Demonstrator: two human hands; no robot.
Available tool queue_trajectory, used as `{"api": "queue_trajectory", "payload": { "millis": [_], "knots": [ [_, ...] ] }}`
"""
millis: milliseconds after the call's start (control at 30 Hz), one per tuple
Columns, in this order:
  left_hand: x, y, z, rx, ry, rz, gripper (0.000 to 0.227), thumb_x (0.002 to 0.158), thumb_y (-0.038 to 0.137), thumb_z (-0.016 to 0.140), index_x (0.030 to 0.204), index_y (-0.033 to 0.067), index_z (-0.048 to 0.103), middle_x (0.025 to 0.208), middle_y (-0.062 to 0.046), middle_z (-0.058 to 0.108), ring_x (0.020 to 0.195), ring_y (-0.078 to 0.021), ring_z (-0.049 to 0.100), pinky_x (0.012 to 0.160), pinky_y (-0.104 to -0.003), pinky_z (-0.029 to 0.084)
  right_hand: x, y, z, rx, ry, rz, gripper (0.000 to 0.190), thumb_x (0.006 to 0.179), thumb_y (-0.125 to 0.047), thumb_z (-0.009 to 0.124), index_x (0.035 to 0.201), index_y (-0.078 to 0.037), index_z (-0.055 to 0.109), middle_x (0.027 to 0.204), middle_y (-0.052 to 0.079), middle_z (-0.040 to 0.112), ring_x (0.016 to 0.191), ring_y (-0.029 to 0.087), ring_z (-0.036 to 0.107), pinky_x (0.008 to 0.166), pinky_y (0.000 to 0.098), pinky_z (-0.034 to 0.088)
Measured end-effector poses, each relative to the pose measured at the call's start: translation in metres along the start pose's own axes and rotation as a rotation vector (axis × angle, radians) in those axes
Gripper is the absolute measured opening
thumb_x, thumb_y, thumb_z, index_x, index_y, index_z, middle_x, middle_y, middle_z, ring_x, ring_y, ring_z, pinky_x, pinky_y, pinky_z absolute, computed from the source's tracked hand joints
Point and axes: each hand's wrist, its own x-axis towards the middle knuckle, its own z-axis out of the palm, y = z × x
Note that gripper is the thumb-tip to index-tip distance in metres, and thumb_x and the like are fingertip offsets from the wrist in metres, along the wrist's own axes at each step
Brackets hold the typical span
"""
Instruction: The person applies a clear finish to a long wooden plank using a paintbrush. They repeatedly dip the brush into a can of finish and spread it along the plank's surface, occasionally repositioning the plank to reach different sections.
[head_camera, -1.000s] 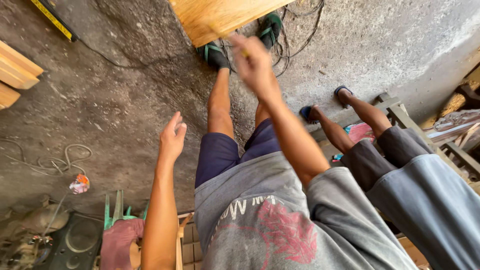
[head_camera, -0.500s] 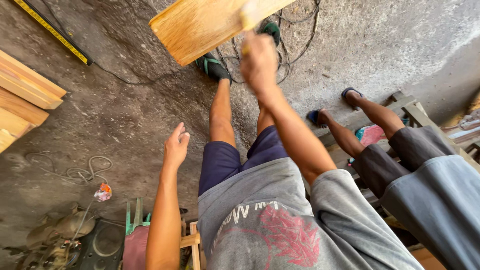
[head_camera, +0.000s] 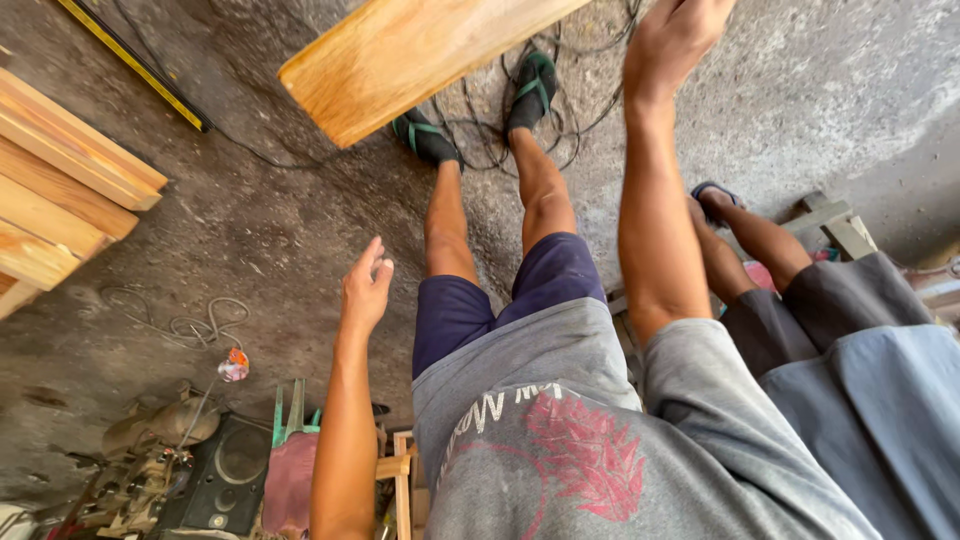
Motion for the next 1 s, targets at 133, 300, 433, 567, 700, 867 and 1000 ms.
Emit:
{"api": "queue_trajectory", "payload": {
  "millis": [133, 300, 433, 567, 700, 867, 1000],
  "knots": [
    [-0.010, 0.000, 0.007, 0.059, 0.035, 0.010, 0.053, 0.098, 0.021, 0.063, 0.147, 0.0050, 0.053, 0.135, -0.021, 0.067, 0.121, -0.0297, 0.068, 0.099, -0.039, 0.052, -0.036, -0.072, -0.011, -0.093, -0.221, -0.209, 0.033, 0.082, 0.004, 0.064, 0.115, -0.004, 0.064, 0.096, 0.017, 0.065, 0.090, 0.038, 0.060, 0.077, 0.0490, 0.047],
    [0.003, 0.028, -0.013, 0.103, 0.071, 0.072, 0.053, 0.098, 0.024, 0.063, 0.147, 0.0051, 0.053, 0.133, -0.019, 0.068, 0.120, -0.0268, 0.068, 0.100, -0.037, 0.051, -0.036, -0.125, -0.081, 0.301, -0.458, 0.049, 0.034, 0.095, 0.000, 0.073, 0.128, -0.005, 0.065, 0.097, 0.016, 0.061, 0.091, 0.034, 0.061, 0.081, 0.0439, 0.052],
    [0.028, 0.083, -0.024, 0.260, 0.127, -0.011, 0.052, 0.094, 0.027, 0.069, 0.143, 0.0095, 0.061, 0.105, -0.017, 0.075, 0.100, -0.0278, 0.072, 0.092, -0.039, 0.054, 0.024, -0.074, -0.185, 0.272, -0.332, 0.187, 0.028, 0.095, -0.003, 0.071, 0.123, -0.008, 0.071, 0.103, 0.016, 0.070, 0.094, 0.033, 0.068, 0.082, 0.0401, 0.054],
    [0.058, 0.154, -0.023, 0.347, 0.153, 0.081, 0.052, 0.083, 0.020, 0.072, 0.134, 0.0116, 0.067, 0.086, -0.014, 0.073, 0.085, -0.0285, 0.071, 0.086, -0.041, 0.055, 0.070, -0.002, -0.309, 0.095, -0.096, 0.204, 0.022, 0.100, -0.003, 0.068, 0.121, -0.004, 0.072, 0.106, 0.016, 0.073, 0.092, 0.028, 0.071, 0.082, 0.0367, 0.056],
    [0.089, 0.229, 0.000, 0.362, 0.149, 0.217, 0.052, 0.080, 0.016, 0.071, 0.131, 0.0111, 0.069, 0.085, -0.014, 0.069, 0.084, -0.0296, 0.069, 0.083, -0.042, 0.054, 0.088, 0.046, -0.405, 0.159, 0.124, 0.449, 0.024, 0.108, -0.008, 0.065, 0.129, 0.002, 0.070, 0.095, 0.009, 0.074, 0.078, 0.011, 0.066, 0.069, 0.0274, 0.053],
    [0.131, 0.317, 0.047, 0.392, 0.112, 0.327, 0.054, 0.078, 0.016, 0.070, 0.132, 0.0124, 0.069, 0.089, -0.013, 0.072, 0.087, -0.0284, 0.070, 0.085, -0.041, 0.055, 0.102, 0.065, -0.447, 0.385, 0.292, 0.631, 0.027, 0.110, -0.011, 0.061, 0.132, 0.004, 0.068, 0.089, 0.004, 0.067, 0.065, 0.008, 0.063, 0.057, 0.0228, 0.053],
    [0.167, 0.383, 0.090, 0.324, 0.040, 0.214, 0.060, 0.084, 0.023, 0.065, 0.144, 0.0124, 0.060, 0.100, -0.019, 0.075, 0.095, -0.0320, 0.074, 0.090, -0.042, 0.055, 0.136, 0.087, -0.454, 0.364, 0.292, 0.680, 0.027, 0.106, -0.012, 0.063, 0.129, 0.003, 0.069, 0.090, 0.003, 0.070, 0.065, 0.007, 0.062, 0.056, 0.0228, 0.051]
  ]
}}
